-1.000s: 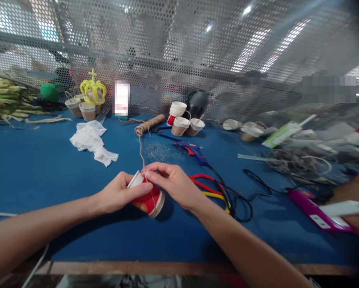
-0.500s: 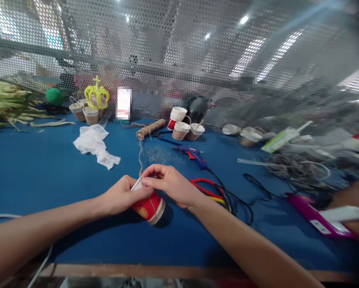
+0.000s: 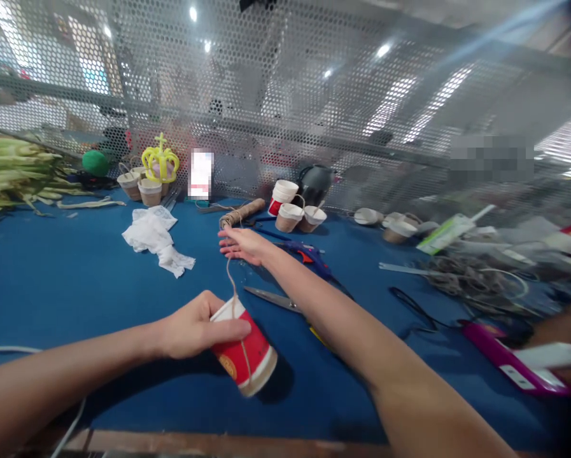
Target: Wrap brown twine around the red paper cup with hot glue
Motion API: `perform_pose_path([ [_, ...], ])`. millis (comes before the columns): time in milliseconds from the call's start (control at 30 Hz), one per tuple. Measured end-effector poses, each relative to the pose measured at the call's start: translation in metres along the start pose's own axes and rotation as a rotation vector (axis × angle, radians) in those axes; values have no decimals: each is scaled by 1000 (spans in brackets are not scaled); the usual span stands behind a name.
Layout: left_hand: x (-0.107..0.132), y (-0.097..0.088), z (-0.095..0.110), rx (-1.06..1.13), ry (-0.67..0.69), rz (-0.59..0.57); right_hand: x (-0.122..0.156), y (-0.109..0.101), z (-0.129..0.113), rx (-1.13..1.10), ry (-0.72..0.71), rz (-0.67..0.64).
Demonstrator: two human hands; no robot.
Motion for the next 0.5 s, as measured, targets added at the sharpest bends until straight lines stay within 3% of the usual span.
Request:
perform_pose_path([
  [100, 7, 12, 4, -111, -15, -148, 8, 21, -13, 83, -76, -94],
  [200, 8, 14, 2, -152, -24, -170, 28, 44, -29, 186, -146, -257],
  [267, 5, 11, -3, -122, -33, -142, 36, 44, -35, 284, -165, -274],
  [367, -3, -1, -7, -48, 0, 5, 36, 7, -39, 428, -183, -50],
  [500, -9, -21, -8, 3, 32, 222, 51, -84, -29, 534, -190, 348],
])
Point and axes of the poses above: each hand's wrist, its own x-axis away from the middle knuckle, its own y-axis out of the palm, z = x × y, the point moved 8 cm from there along -x, towards the middle knuckle, and after that the axes turned 2 degrees about x, right-handed, at the moved point
